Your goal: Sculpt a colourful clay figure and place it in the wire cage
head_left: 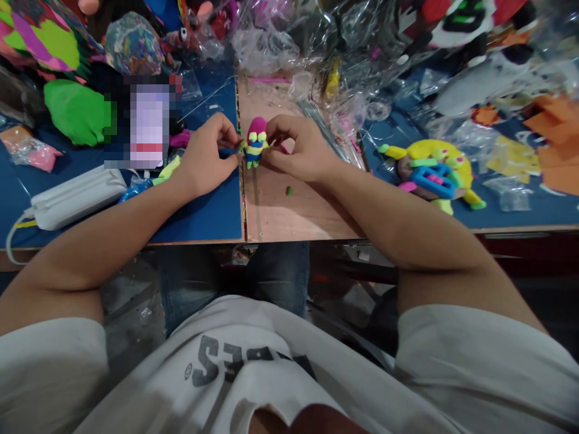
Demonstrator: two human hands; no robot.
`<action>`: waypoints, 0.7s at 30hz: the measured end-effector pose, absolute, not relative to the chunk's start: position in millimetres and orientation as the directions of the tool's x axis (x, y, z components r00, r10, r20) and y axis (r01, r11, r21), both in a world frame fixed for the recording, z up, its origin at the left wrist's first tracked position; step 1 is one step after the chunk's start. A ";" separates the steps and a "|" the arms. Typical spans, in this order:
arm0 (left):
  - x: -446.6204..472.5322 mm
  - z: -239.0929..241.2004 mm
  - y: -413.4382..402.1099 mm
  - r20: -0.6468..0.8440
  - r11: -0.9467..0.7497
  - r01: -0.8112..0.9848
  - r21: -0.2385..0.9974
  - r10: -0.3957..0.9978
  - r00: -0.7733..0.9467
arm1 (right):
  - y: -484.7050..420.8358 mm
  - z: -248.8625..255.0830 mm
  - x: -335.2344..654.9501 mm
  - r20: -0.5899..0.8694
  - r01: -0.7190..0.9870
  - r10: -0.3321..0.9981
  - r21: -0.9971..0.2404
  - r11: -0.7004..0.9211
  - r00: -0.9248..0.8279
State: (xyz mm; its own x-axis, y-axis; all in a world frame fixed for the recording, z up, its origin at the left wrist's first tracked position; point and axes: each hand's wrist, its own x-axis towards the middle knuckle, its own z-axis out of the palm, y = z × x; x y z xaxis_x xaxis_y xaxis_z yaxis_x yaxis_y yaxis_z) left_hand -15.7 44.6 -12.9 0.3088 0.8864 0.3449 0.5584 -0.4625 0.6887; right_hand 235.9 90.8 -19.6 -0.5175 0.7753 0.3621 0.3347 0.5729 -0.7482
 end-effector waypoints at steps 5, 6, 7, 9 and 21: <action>-11.8 -16.3 47.6 0.323 -0.438 0.599 0.671 0.899 0.295 | 91.8 -19.4 238.0 0.349 0.320 0.770 -0.760 0.566 -0.535; -11.2 -16.6 48.0 0.323 -0.438 0.606 0.664 0.899 0.296 | 92.3 -19.8 238.2 0.349 0.320 0.769 -0.759 0.567 -0.535; -10.8 -16.8 48.2 0.323 -0.440 0.612 0.658 0.898 0.299 | 93.0 -20.4 238.4 0.350 0.321 0.769 -0.758 0.568 -0.535; -10.2 -16.9 48.4 0.324 -0.445 0.610 0.656 0.896 0.305 | 94.1 -21.8 238.4 0.358 0.319 0.767 -0.755 0.573 -0.532; -8.2 -12.0 48.2 0.312 -0.427 0.590 0.685 0.904 0.291 | 95.9 -23.6 237.7 0.354 0.292 0.762 -0.771 0.566 -0.543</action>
